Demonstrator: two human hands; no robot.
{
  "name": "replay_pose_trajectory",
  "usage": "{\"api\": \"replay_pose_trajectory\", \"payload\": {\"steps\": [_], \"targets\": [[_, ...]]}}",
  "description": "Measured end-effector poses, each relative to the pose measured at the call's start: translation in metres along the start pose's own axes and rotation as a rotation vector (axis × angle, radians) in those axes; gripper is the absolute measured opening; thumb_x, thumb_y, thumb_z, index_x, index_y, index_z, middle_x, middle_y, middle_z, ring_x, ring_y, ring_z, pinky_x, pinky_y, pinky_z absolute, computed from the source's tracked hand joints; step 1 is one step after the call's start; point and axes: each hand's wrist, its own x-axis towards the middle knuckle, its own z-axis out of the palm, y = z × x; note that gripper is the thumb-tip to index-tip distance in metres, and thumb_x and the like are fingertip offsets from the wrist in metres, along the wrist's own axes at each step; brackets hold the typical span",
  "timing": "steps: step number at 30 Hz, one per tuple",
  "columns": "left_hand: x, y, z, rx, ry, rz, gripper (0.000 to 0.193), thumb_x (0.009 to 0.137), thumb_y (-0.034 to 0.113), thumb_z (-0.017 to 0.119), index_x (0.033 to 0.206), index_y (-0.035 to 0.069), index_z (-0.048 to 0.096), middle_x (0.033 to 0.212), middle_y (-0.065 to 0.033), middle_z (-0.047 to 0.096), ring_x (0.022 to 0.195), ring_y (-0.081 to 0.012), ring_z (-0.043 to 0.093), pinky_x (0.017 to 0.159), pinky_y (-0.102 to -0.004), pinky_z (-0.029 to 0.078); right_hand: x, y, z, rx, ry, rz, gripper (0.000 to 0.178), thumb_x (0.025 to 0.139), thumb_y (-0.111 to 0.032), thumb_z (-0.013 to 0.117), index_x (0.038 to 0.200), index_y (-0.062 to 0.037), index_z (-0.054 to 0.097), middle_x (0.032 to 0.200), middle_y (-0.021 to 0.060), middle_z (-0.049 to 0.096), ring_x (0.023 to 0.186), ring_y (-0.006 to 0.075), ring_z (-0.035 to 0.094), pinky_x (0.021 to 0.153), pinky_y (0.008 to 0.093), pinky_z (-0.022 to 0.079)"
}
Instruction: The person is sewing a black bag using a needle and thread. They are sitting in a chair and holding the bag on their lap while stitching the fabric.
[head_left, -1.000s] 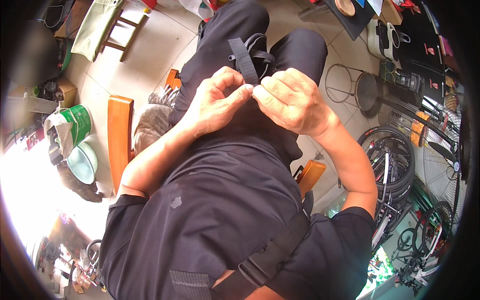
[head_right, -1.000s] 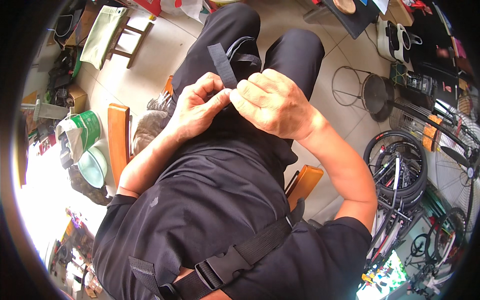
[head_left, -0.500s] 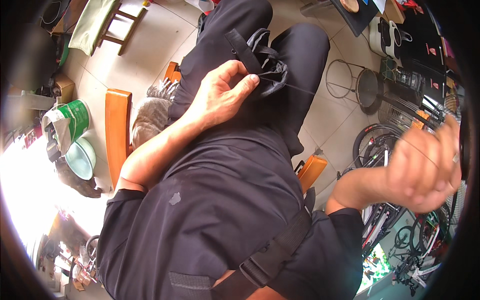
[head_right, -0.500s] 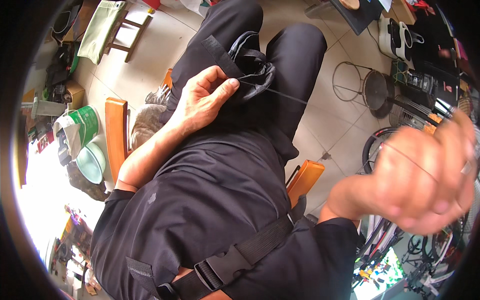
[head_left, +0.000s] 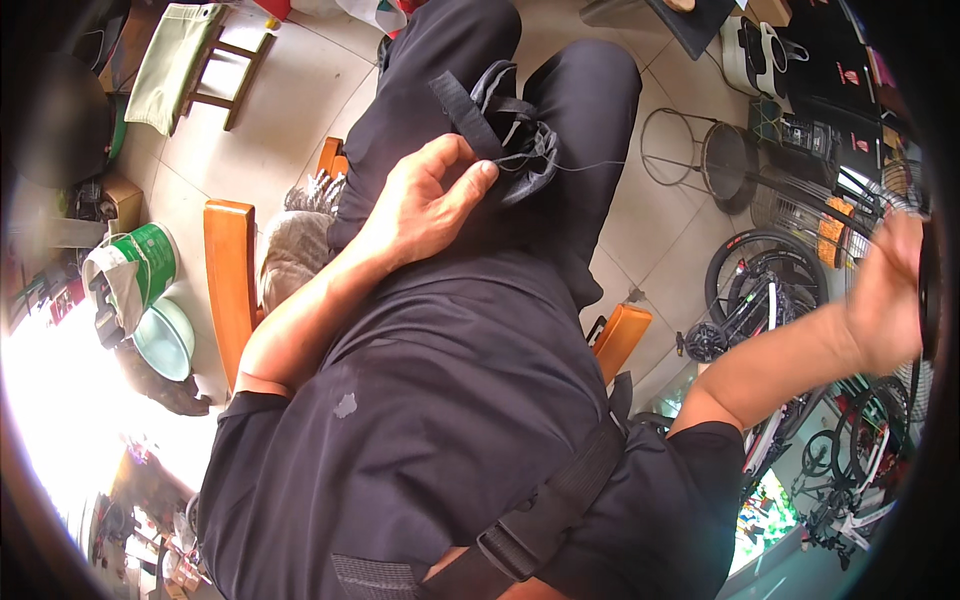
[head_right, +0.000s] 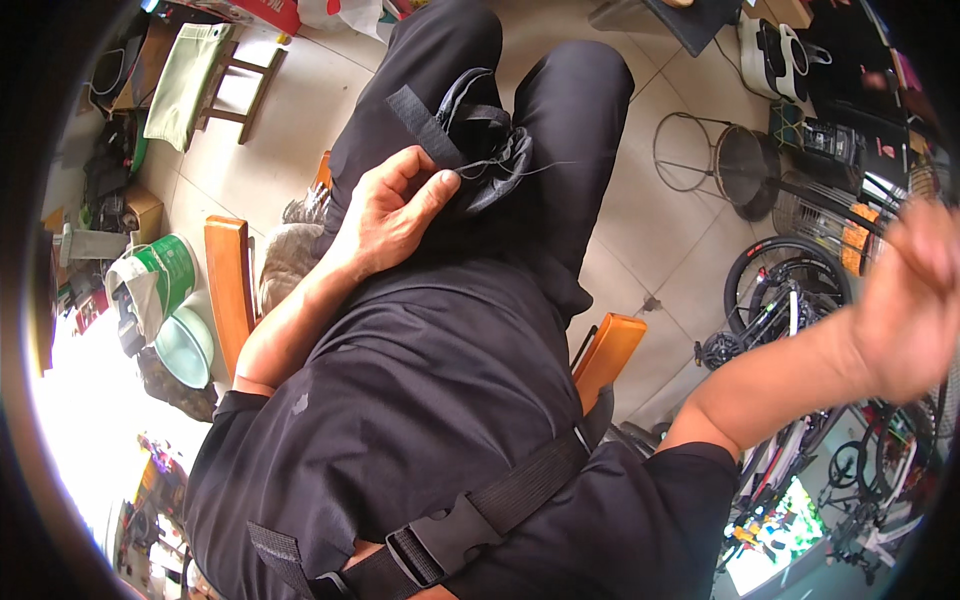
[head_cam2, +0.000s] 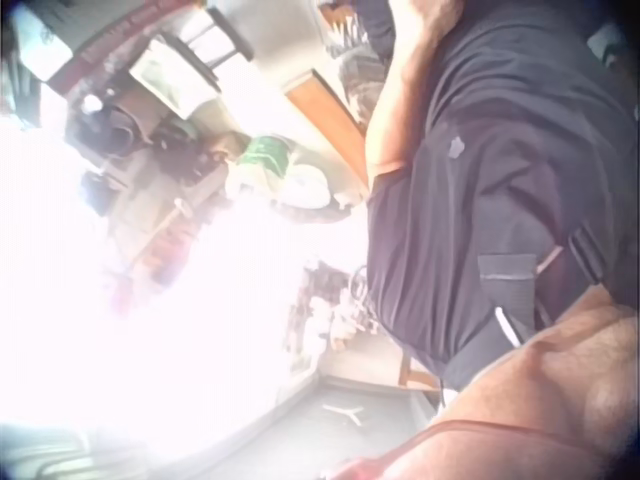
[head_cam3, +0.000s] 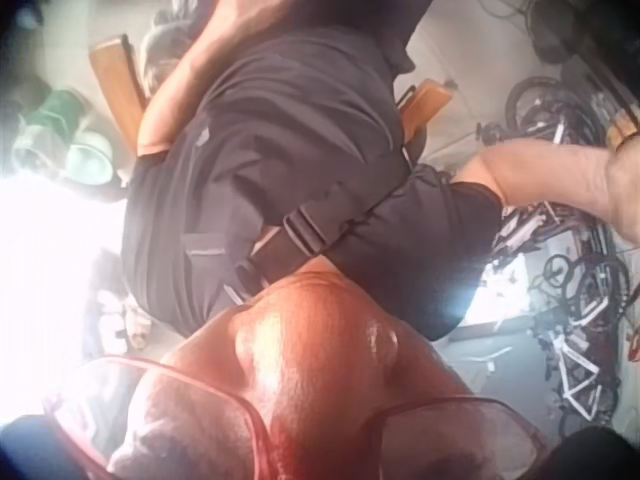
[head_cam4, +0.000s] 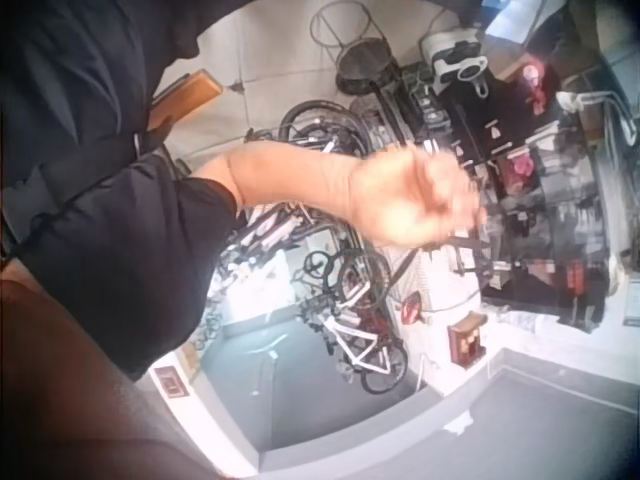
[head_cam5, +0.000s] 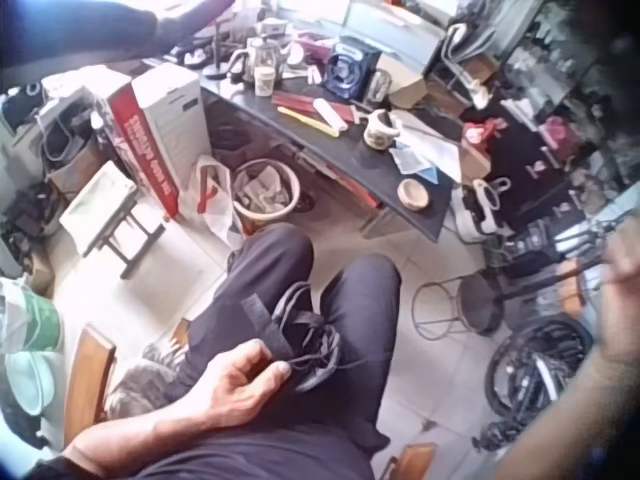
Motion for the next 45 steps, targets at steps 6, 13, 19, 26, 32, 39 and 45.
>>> {"api": "replay_pose_trajectory", "payload": {"steps": [6,13,19,26,32,39,45], "targets": [[-0.003,0.003,-0.003,0.005,-0.012,-0.084,0.027,0.107,0.026,0.079,0.108,0.000,0.073,0.094,-0.0050,0.074,0.090,-0.0099,0.066,0.083,-0.0316,0.056,-0.111,0.111,0.026,-0.509,-0.472,0.421,0.024,0.113,-0.008,0.065,0.134,0.0029,0.067,0.108,0.0155,0.081,0.097,0.0220,0.080,0.076,0.0316,0.063],[-0.002,-0.003,-0.002,-0.105,0.042,-0.151,0.023,0.103,0.020,0.085,0.109,0.000,0.076,0.096,-0.0020,0.078,0.085,-0.0050,0.066,0.078,-0.0254,0.056,-0.175,0.154,0.047,-0.853,-0.660,0.490,0.018,0.108,-0.008,0.071,0.120,0.0037,0.075,0.104,0.0203,0.079,0.087,0.0300,0.079,0.078,0.0352,0.061],[-0.003,-0.002,0.000,-0.226,0.041,-0.140,0.021,0.104,0.007,0.082,0.123,-0.001,0.077,0.111,-0.0049,0.082,0.102,-0.0089,0.073,0.094,-0.0267,0.059,-0.177,0.158,0.050,-0.940,-0.679,0.437,0.018,0.103,-0.006,0.072,0.117,0.0027,0.078,0.100,0.0218,0.078,0.082,0.0359,0.077,0.074,0.0398,0.061],[-0.004,-0.008,0.001,-0.274,0.047,-0.166,0.023,0.103,0.004,0.082,0.124,-0.001,0.076,0.114,-0.0072,0.082,0.105,-0.0118,0.075,0.097,-0.0288,0.061,-0.184,0.160,0.050,-0.894,-0.596,0.521,0.018,0.100,-0.005,0.072,0.114,0.0056,0.078,0.083,0.0219,0.076,0.068,0.0294,0.076,0.067,0.0362,0.059],[-0.004,-0.007,0.004,-0.294,0.080,-0.139,0.025,0.101,0.017,0.087,0.114,-0.002,0.079,0.101,-0.0055,0.082,0.090,-0.0082,0.073,0.082,-0.0271,0.061,-0.185,0.160,0.052,-0.888,-0.564,0.563,0.019,0.099,-0.006,0.073,0.113,0.0052,0.078,0.075,0.0203,0.073,0.061,0.0212,0.072,0.062,0.0334,0.056],[-0.004,0.004,0.004,-0.264,0.072,-0.115,0.021,0.101,0.011,0.086,0.116,-0.001,0.079,0.102,-0.0056,0.083,0.092,-0.0100,0.075,0.086,-0.0275,0.062,-0.186,0.160,0.056,-0.903,-0.568,0.604,0.015,0.100,-0.005,0.070,0.111,0.0049,0.075,0.072,0.0174,0.071,0.060,0.0208,0.071,0.062,0.0349,0.056],[-0.011,0.002,0.003,-0.181,0.053,0.056,0.019,0.104,0.005,0.081,0.122,-0.001,0.076,0.109,-0.0059,0.082,0.097,-0.0110,0.076,0.090,-0.0263,0.061,-0.181,0.161,0.054,-0.855,-0.657,0.699,0.009,0.101,-0.004,0.069,0.107,0.0021,0.066,0.074,0.0176,0.072,0.060,0.0297,0.072,0.061,0.0392,0.057]]}}
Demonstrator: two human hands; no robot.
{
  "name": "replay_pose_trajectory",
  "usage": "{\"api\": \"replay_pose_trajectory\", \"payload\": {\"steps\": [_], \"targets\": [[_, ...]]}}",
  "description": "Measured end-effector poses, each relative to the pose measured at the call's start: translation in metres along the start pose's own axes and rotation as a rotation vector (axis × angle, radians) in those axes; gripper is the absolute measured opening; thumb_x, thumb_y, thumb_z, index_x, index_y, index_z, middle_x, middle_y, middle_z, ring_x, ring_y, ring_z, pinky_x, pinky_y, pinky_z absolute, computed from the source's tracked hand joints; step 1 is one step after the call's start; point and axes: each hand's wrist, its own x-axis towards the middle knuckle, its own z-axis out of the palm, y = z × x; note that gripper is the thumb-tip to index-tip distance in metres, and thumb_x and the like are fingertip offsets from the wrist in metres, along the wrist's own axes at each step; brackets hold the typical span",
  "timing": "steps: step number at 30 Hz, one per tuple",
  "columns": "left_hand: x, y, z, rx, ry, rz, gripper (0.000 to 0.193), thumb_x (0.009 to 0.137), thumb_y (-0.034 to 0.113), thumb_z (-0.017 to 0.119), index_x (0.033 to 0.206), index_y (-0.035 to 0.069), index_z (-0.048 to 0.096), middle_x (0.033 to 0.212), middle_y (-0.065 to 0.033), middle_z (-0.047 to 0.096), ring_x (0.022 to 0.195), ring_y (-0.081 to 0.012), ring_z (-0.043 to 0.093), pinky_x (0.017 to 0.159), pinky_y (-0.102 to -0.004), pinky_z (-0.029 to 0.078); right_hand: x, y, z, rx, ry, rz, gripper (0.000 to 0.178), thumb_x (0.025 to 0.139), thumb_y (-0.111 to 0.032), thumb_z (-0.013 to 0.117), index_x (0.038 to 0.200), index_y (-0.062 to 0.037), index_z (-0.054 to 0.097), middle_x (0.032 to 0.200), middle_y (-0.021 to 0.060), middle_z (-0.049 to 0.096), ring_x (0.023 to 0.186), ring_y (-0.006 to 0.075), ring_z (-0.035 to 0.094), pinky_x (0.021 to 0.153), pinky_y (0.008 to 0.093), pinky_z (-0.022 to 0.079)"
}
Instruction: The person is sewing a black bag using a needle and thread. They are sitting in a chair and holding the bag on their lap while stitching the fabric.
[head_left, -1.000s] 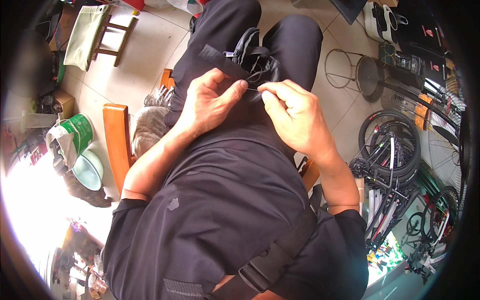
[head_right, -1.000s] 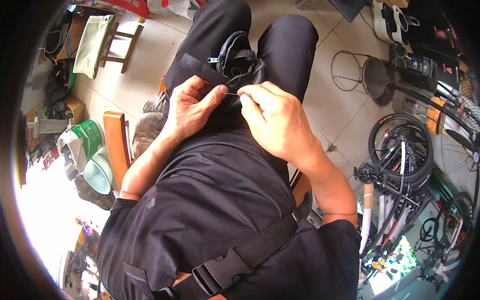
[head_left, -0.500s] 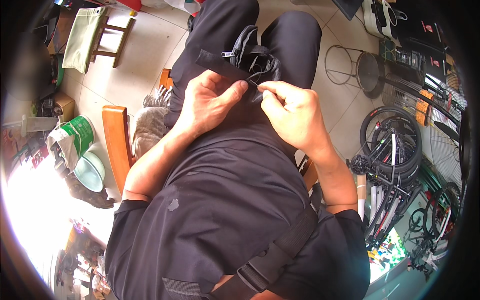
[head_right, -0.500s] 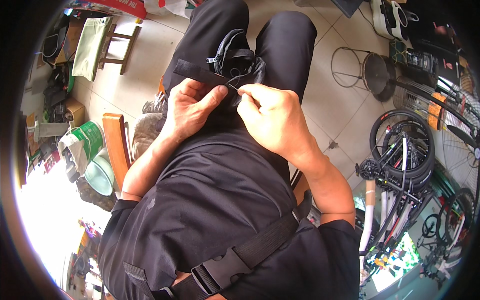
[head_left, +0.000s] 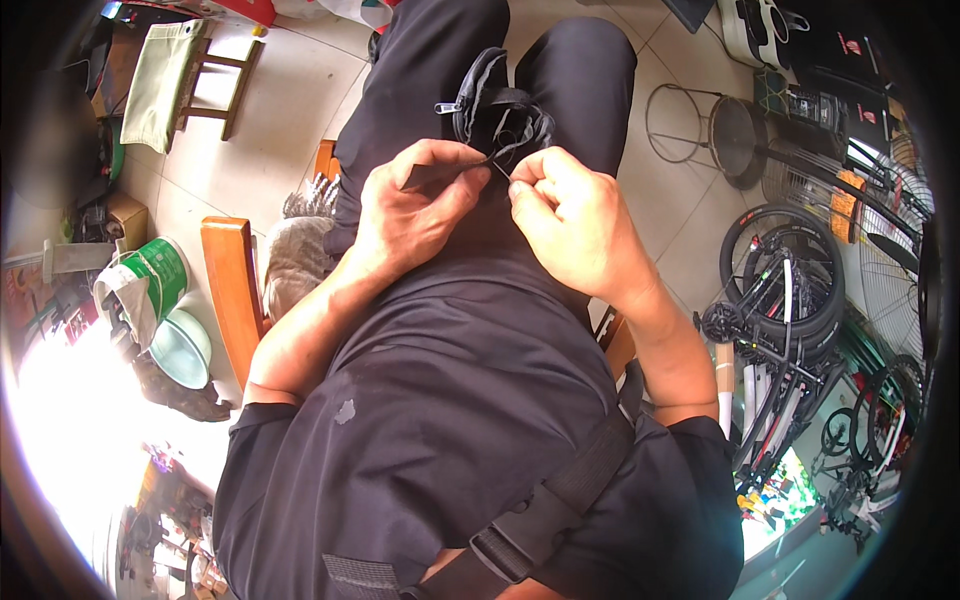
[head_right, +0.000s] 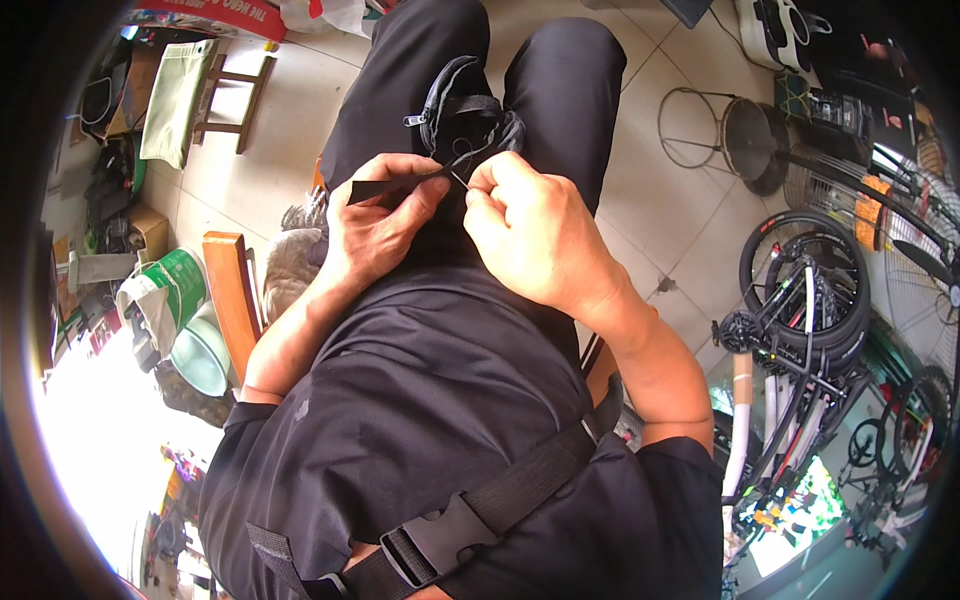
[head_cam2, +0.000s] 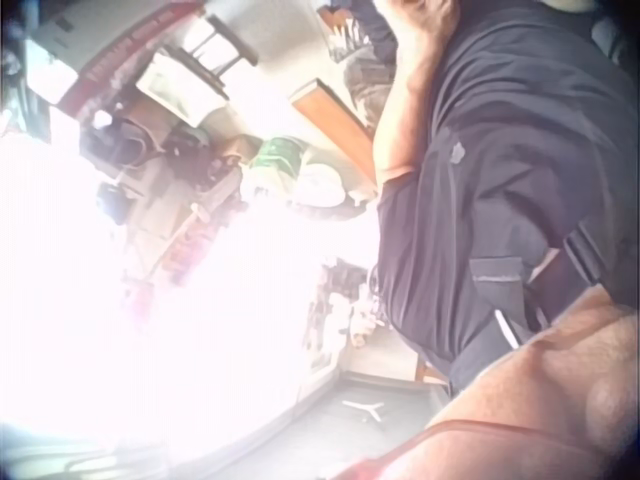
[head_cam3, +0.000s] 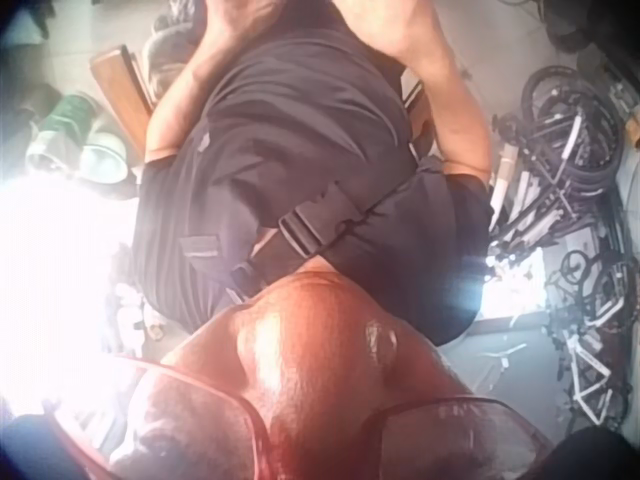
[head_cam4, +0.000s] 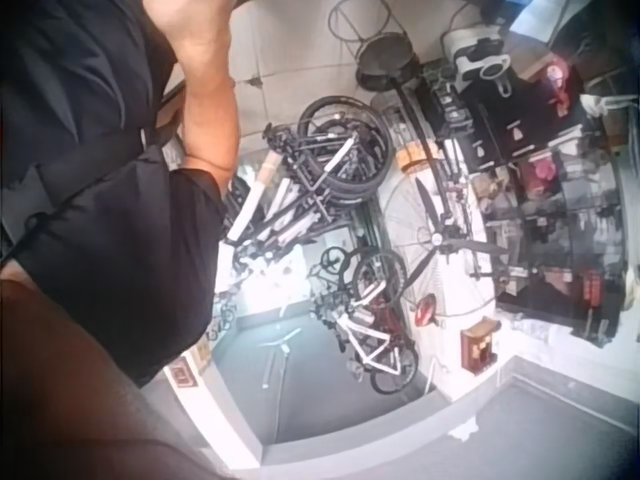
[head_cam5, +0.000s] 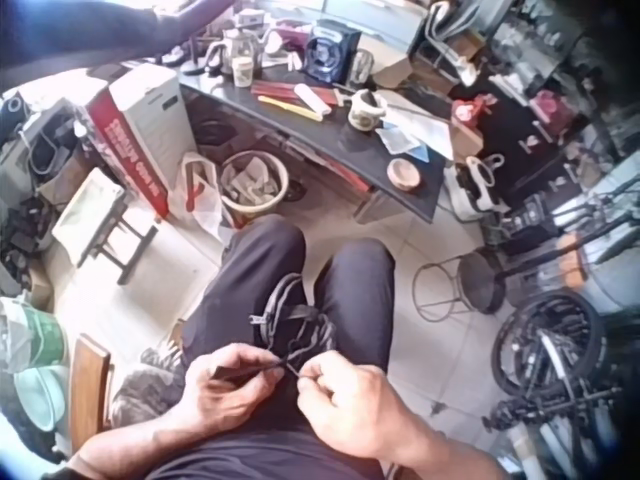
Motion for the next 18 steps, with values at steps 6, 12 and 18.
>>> {"api": "replay_pose_trajectory", "payload": {"steps": [6,12,18], "targets": [[0.003,-0.003,-0.006,0.006,-0.039,0.011,0.020,0.100,0.004,0.084,0.119,0.001,0.078,0.105,-0.0059,0.083,0.096,-0.0091,0.076,0.088,-0.0263,0.061,-0.001,0.021,0.013,-0.336,0.138,-0.448,0.016,0.101,-0.003,0.070,0.113,-0.0005,0.060,0.073,0.0182,0.071,0.066,0.0402,0.073,0.060,0.0476,0.058],[0.002,0.003,-0.005,-0.086,-0.061,-0.098,0.023,0.103,0.002,0.081,0.124,-0.001,0.075,0.109,-0.0058,0.081,0.101,-0.0109,0.074,0.094,-0.0275,0.060,-0.003,0.020,0.008,-0.130,0.068,-0.241,0.013,0.103,-0.006,0.071,0.113,-0.0022,0.064,0.078,0.0180,0.072,0.069,0.0390,0.075,0.061,0.0465,0.058],[0.000,-0.007,-0.003,-0.149,-0.017,-0.005,0.024,0.103,0.001,0.080,0.126,-0.001,0.073,0.112,-0.0057,0.079,0.104,-0.0117,0.074,0.097,-0.0276,0.060,0.001,0.015,0.007,-0.225,0.122,-0.329,0.014,0.103,-0.009,0.071,0.115,-0.0022,0.069,0.090,0.0169,0.075,0.078,0.0385,0.076,0.068,0.0464,0.060]]}}
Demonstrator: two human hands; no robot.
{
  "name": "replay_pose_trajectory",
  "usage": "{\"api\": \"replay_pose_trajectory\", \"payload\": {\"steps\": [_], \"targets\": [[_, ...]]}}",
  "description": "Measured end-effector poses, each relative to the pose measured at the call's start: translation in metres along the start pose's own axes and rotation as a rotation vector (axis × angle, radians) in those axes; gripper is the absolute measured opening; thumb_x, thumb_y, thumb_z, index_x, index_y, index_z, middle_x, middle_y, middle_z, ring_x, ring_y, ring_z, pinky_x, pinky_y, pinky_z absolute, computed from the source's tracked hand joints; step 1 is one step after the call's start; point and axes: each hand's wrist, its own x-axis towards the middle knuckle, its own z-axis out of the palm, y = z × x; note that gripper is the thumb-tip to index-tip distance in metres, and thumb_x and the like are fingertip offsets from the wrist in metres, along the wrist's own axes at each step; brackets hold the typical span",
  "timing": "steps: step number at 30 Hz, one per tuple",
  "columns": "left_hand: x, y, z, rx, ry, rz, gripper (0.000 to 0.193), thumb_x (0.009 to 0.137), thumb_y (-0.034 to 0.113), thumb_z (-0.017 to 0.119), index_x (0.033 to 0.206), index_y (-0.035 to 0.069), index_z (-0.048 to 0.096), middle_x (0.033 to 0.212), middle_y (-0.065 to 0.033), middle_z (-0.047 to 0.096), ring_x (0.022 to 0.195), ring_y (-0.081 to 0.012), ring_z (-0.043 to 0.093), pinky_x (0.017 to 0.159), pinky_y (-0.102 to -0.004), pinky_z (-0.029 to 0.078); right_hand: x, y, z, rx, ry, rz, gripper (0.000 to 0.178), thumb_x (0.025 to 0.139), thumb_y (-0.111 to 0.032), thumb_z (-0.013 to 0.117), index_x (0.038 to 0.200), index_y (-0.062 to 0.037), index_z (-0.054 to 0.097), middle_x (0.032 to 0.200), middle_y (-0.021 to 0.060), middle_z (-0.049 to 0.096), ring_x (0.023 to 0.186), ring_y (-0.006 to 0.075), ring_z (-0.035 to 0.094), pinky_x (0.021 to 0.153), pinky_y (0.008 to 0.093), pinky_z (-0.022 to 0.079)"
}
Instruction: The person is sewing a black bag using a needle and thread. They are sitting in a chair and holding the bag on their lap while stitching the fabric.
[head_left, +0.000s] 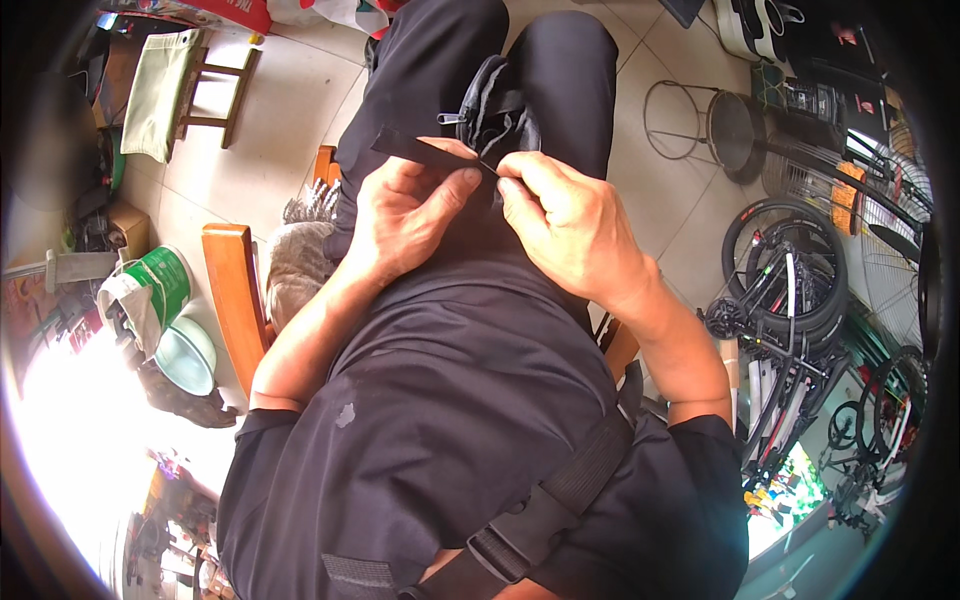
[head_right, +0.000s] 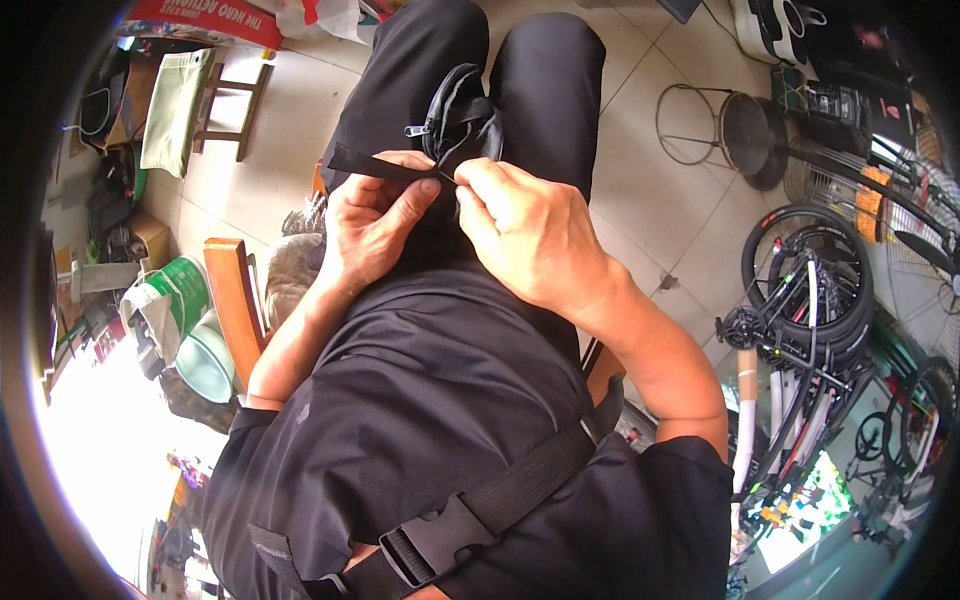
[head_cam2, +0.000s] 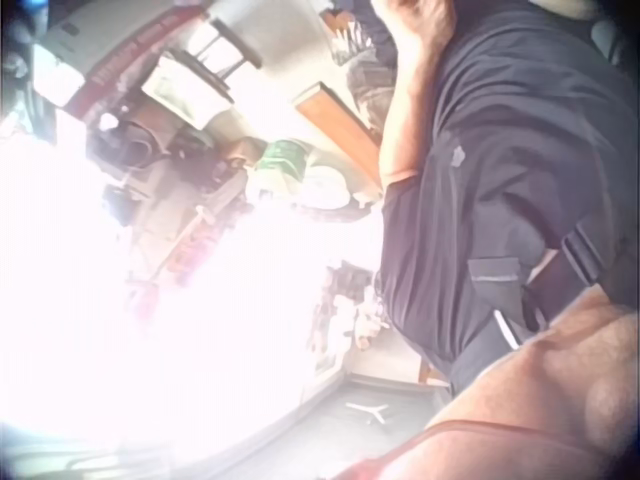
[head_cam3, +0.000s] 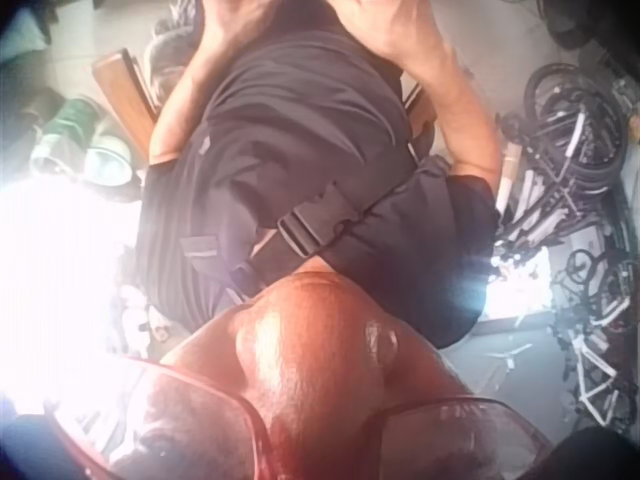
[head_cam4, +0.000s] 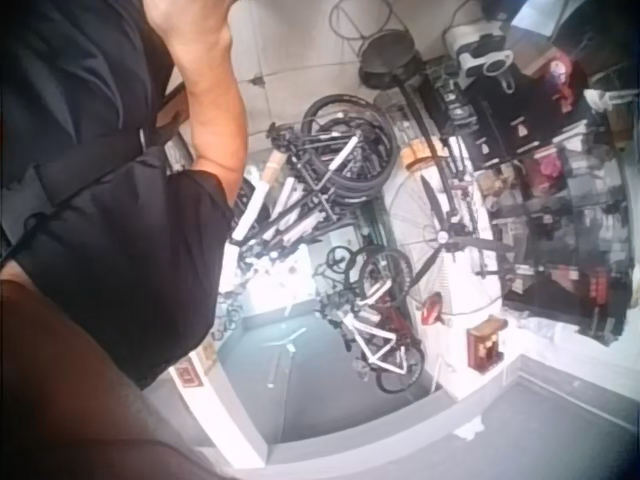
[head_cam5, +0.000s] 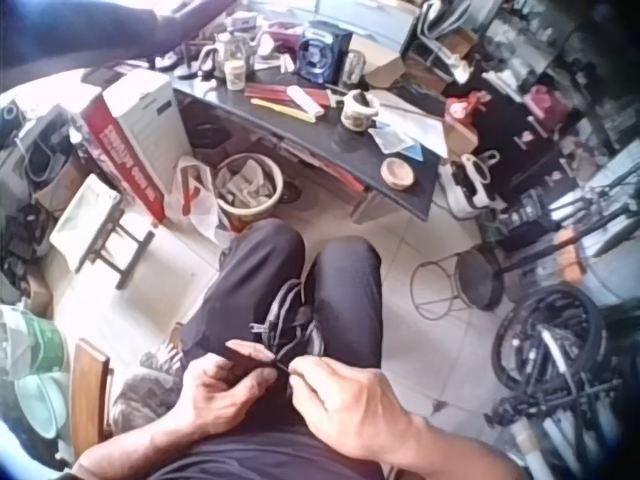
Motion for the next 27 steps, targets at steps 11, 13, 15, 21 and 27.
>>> {"api": "replay_pose_trajectory", "payload": {"steps": [11,13,15,21,27], "targets": [[-0.001,0.005,0.003,-0.031,0.035,-0.073,0.021,0.106,0.003,0.078,0.127,-0.001,0.073,0.101,-0.0040,0.078,0.090,-0.0093,0.071,0.083,-0.0252,0.057,0.013,0.002,-0.018,-0.228,-0.179,-0.169,0.013,0.098,-0.007,0.068,0.101,0.0007,0.058,0.084,0.0196,0.072,0.074,0.0409,0.074,0.066,0.0475,0.060],[-0.001,0.002,0.006,-0.035,0.044,-0.028,0.020,0.107,0.008,0.078,0.124,-0.001,0.074,0.098,-0.0024,0.077,0.085,-0.0072,0.068,0.076,-0.0247,0.056,0.013,0.006,-0.019,-0.238,-0.196,-0.197,0.013,0.098,-0.006,0.068,0.100,0.0006,0.057,0.083,0.0193,0.072,0.073,0.0407,0.074,0.065,0.0477,0.060],[0.002,0.005,0.005,0.004,0.036,-0.076,0.019,0.107,0.009,0.078,0.123,-0.001,0.074,0.096,-0.0024,0.077,0.084,-0.0070,0.067,0.076,-0.0249,0.055,0.015,0.010,-0.021,-0.210,-0.198,-0.208,0.013,0.101,-0.007,0.070,0.106,-0.0001,0.061,0.083,0.0188,0.074,0.074,0.0406,0.074,0.066,0.0468,0.060],[0.005,0.012,0.009,-0.003,0.030,-0.153,0.016,0.107,0.008,0.076,0.121,-0.001,0.075,0.093,-0.0020,0.076,0.083,-0.0070,0.066,0.075,-0.0252,0.055,0.015,0.019,-0.018,-0.288,-0.230,-0.300,0.013,0.097,-0.006,0.066,0.098,0.0011,0.055,0.074,0.0201,0.071,0.068,0.0388,0.075,0.060,0.0460,0.060],[0.005,0.006,0.009,0.032,0.027,-0.096,0.021,0.109,0.003,0.073,0.129,-0.002,0.071,0.097,-0.0043,0.077,0.087,-0.0101,0.071,0.083,-0.0264,0.059,0.020,0.015,-0.014,-0.023,-0.256,-0.086,0.017,0.099,-0.009,0.067,0.096,0.0023,0.055,0.074,0.0222,0.070,0.068,0.0410,0.075,0.061,0.0470,0.060]]}}
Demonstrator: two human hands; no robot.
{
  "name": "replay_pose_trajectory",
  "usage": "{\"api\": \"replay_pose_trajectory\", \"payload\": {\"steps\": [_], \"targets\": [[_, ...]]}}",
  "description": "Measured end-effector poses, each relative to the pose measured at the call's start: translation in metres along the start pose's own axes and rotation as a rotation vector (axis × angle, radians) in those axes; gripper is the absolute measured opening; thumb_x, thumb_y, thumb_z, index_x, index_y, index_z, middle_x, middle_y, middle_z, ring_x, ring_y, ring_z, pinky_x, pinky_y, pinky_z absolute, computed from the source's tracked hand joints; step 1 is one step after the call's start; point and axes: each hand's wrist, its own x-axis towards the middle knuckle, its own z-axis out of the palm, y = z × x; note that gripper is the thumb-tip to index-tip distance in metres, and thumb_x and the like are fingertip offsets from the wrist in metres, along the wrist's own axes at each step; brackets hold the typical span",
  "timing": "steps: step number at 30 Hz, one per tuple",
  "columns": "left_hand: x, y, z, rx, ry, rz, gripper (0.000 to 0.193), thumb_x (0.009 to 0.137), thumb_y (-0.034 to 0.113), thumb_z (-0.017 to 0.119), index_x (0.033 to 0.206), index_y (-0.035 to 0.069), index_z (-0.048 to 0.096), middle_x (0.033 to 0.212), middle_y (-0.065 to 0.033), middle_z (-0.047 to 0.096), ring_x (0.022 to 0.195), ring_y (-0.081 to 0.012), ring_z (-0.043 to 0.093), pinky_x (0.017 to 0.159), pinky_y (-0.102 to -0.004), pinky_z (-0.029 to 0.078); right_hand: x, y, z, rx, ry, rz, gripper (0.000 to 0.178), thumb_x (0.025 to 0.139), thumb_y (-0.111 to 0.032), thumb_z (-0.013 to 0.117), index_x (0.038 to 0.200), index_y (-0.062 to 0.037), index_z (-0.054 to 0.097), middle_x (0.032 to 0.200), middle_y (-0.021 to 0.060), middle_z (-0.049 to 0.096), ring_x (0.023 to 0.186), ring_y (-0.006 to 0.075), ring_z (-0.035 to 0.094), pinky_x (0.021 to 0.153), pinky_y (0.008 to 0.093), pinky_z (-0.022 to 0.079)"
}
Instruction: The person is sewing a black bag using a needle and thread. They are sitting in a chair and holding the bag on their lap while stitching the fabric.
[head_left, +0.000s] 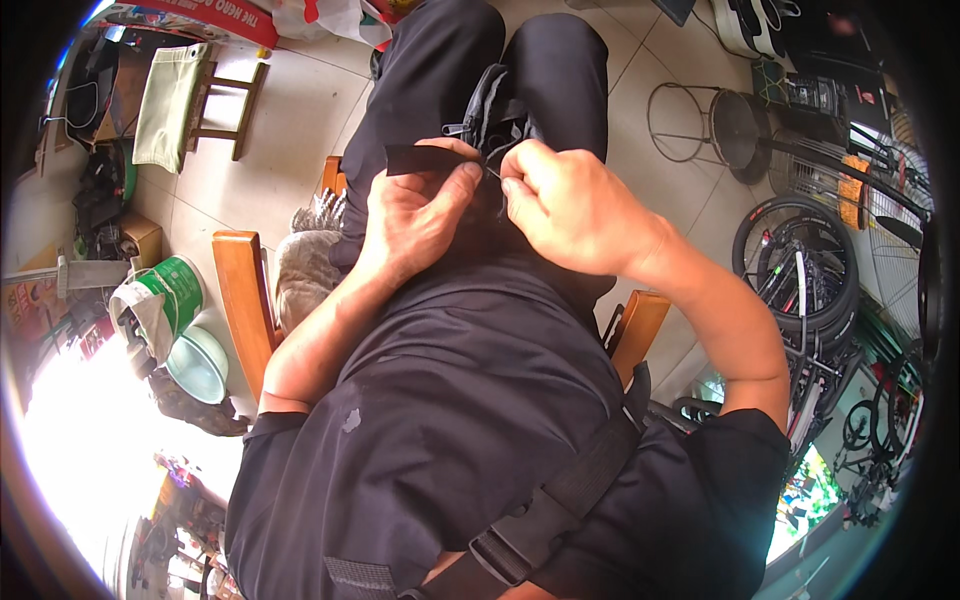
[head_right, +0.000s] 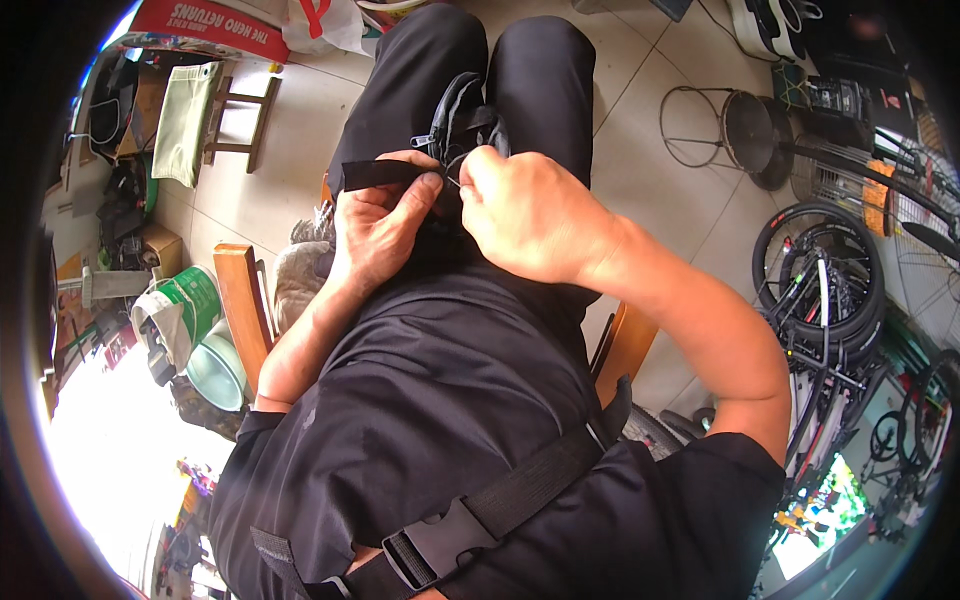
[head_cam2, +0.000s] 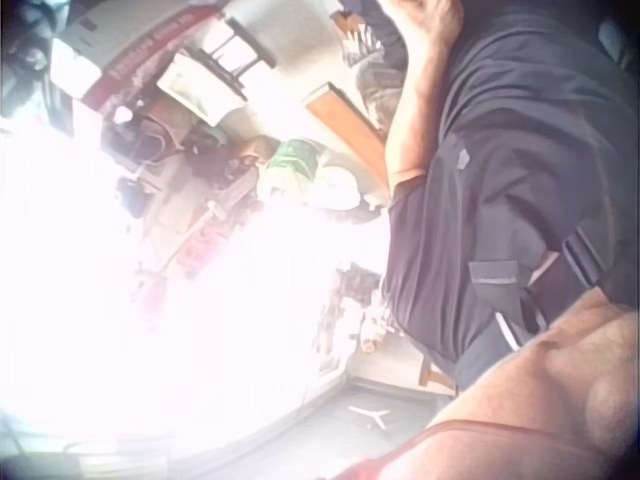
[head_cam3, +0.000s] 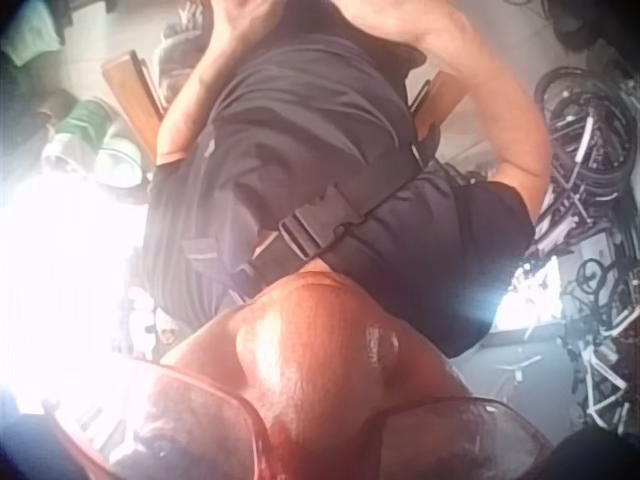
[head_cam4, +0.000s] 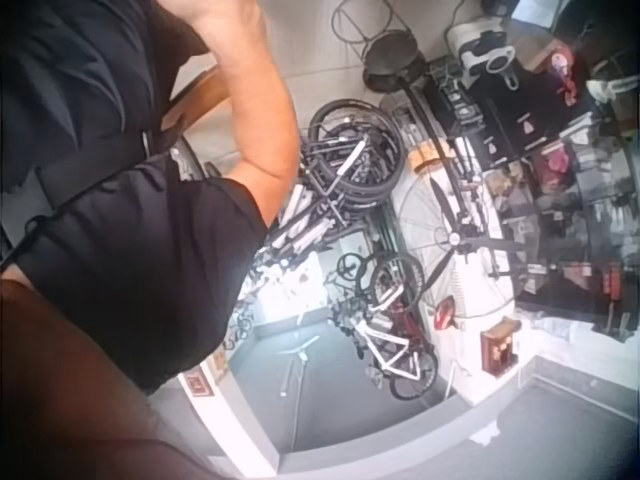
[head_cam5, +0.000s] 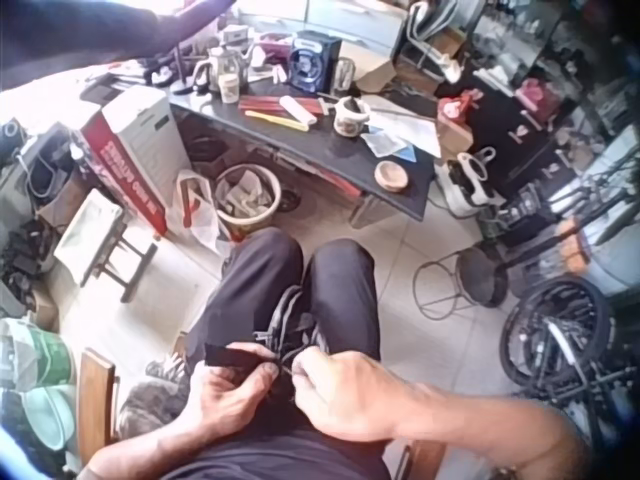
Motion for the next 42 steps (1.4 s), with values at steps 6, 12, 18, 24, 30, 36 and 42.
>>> {"api": "replay_pose_trajectory", "payload": {"steps": [6,12,18,24,30,36,42], "targets": [[0.002,0.008,0.002,0.016,0.014,-0.022,0.017,0.107,0.002,0.073,0.124,-0.001,0.072,0.096,-0.0030,0.076,0.085,-0.0079,0.070,0.079,-0.0256,0.058,-0.001,0.003,0.007,-0.140,0.060,-0.131,0.017,0.098,-0.007,0.066,0.098,0.0039,0.053,0.073,0.0230,0.071,0.067,0.0424,0.074,0.062,0.0479,0.061],[-0.003,0.007,0.004,0.119,0.044,0.081,0.017,0.107,0.000,0.072,0.124,-0.002,0.072,0.099,-0.0037,0.077,0.087,-0.0079,0.071,0.082,-0.0257,0.059,0.001,-0.003,0.011,-0.196,0.056,-0.104,0.017,0.098,-0.008,0.066,0.098,0.0044,0.054,0.072,0.0248,0.070,0.068,0.0429,0.075,0.061,0.0492,0.061],[-0.007,0.009,0.006,0.299,0.076,0.182,0.017,0.104,-0.001,0.075,0.120,0.001,0.075,0.098,-0.0056,0.078,0.087,-0.0086,0.073,0.079,-0.0267,0.059,0.009,-0.005,0.006,0.005,0.021,0.058,0.020,0.102,-0.012,0.065,0.102,0.0064,0.058,0.075,0.0274,0.070,0.073,0.0474,0.074,0.069,0.0520,0.062],[-0.006,0.002,0.005,0.424,0.084,0.376,0.018,0.098,-0.003,0.077,0.116,0.003,0.076,0.099,-0.0123,0.079,0.088,-0.0241,0.079,0.079,-0.0339,0.061,0.007,-0.007,0.012,-0.114,0.034,0.014,0.020,0.101,-0.013,0.064,0.100,0.0067,0.059,0.073,0.0248,0.070,0.074,0.0425,0.077,0.070,0.0474,0.063],[-0.002,0.004,0.003,0.535,0.072,0.509,0.018,0.097,-0.001,0.080,0.114,0.003,0.076,0.102,-0.0129,0.080,0.092,-0.0259,0.080,0.082,-0.0345,0.061,0.011,-0.007,0.007,0.082,-0.010,0.171,0.024,0.103,-0.016,0.067,0.111,0.0064,0.061,0.082,0.0266,0.074,0.079,0.0473,0.075,0.075,0.0542,0.061],[-0.011,0.004,0.014,0.300,0.081,0.265,0.019,0.098,-0.002,0.082,0.115,0.001,0.075,0.112,-0.0096,0.080,0.102,-0.0137,0.077,0.089,-0.0303,0.061,-0.012,-0.015,0.012,0.041,0.120,0.083,0.022,0.105,-0.010,0.065,0.120,0.0054,0.060,0.090,0.0281,0.075,0.084,0.0490,0.075,0.076,0.0548,0.061],[-0.009,0.017,0.001,0.609,0.035,0.664,0.030,0.087,-0.012,0.081,0.113,0.000,0.075,0.111,-0.0155,0.079,0.097,-0.0260,0.079,0.087,-0.0339,0.062,-0.023,-0.027,0.002,0.120,0.043,0.116,0.020,0.103,-0.006,0.067,0.118,0.0055,0.061,0.093,0.0276,0.076,0.084,0.0477,0.076,0.075,0.0517,0.061]]}}
